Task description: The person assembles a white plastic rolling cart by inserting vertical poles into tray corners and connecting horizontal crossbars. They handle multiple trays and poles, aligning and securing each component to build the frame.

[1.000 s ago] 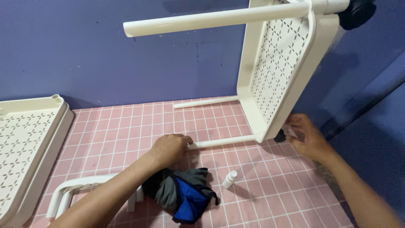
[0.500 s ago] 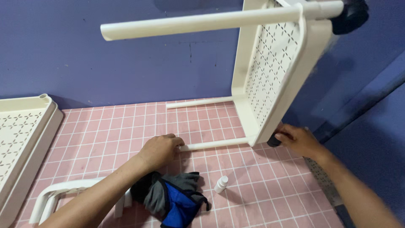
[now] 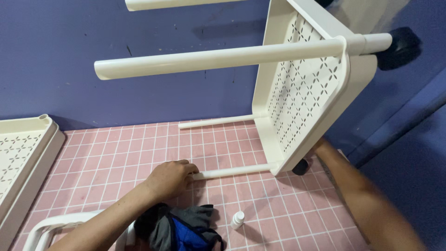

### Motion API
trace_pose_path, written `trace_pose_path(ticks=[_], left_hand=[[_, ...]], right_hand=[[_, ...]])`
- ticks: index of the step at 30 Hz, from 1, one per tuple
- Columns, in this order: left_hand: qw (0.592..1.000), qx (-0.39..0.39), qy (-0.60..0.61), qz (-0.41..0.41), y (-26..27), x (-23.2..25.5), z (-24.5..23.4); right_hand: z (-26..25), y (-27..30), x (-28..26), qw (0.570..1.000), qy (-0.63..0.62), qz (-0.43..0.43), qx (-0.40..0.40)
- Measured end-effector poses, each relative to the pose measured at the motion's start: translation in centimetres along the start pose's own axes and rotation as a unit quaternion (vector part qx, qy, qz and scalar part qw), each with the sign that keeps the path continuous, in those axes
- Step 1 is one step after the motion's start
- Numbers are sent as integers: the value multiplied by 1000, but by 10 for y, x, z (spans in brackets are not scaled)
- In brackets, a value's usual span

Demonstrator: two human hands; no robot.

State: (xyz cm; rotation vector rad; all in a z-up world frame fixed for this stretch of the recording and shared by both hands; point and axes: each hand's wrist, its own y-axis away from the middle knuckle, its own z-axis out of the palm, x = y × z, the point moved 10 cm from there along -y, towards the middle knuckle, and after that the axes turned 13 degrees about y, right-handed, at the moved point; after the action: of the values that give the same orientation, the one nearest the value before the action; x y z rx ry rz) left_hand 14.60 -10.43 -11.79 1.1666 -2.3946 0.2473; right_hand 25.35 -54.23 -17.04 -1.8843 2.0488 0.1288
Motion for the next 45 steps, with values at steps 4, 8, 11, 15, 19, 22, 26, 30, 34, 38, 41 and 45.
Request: trace_pose_path(ticks=[4,8,11,15,19,22,26,30,34,38,41,45], left_hand=[[1000,6,12,17,1,4,-3],[1000,3,10,23,-1,2,-2],[1000,-5,7,13,-3,-1,0],[1000,-9,8,10,-3,-1,0],[1000,-1,14,16,-2,1,-2],[1000,-5,20,5,-2,-1,-2],[1000,-2,16,11,-3,0,-4],[1000,5,25,12,0,-1,-5],[999,18,23,23,2,-1,-5],[998,36,31,46,10,-2,-9],[997,43,45,55,23,-4,-19],[995,67,60,41,45,-11,-37]], right_hand=[[7,-26,-7,1000,24,10,-5],[12,-34,-3,999,34,17,-10],[14,-36,1,999,41,21,-12],[12,-38,3,999,41,23,-11],[11,-39,6,999,42,24,-11],[14,-43,4,999,44,21,-10],[21,-47,0,999,45,17,-12],[23,-41,-2,999,46,12,-11],[9,-27,-4,999,52,5,1],[-27,9,-10,998,66,-4,22],[-71,52,-23,995,88,-11,40],[-120,118,-61,986,160,17,35]])
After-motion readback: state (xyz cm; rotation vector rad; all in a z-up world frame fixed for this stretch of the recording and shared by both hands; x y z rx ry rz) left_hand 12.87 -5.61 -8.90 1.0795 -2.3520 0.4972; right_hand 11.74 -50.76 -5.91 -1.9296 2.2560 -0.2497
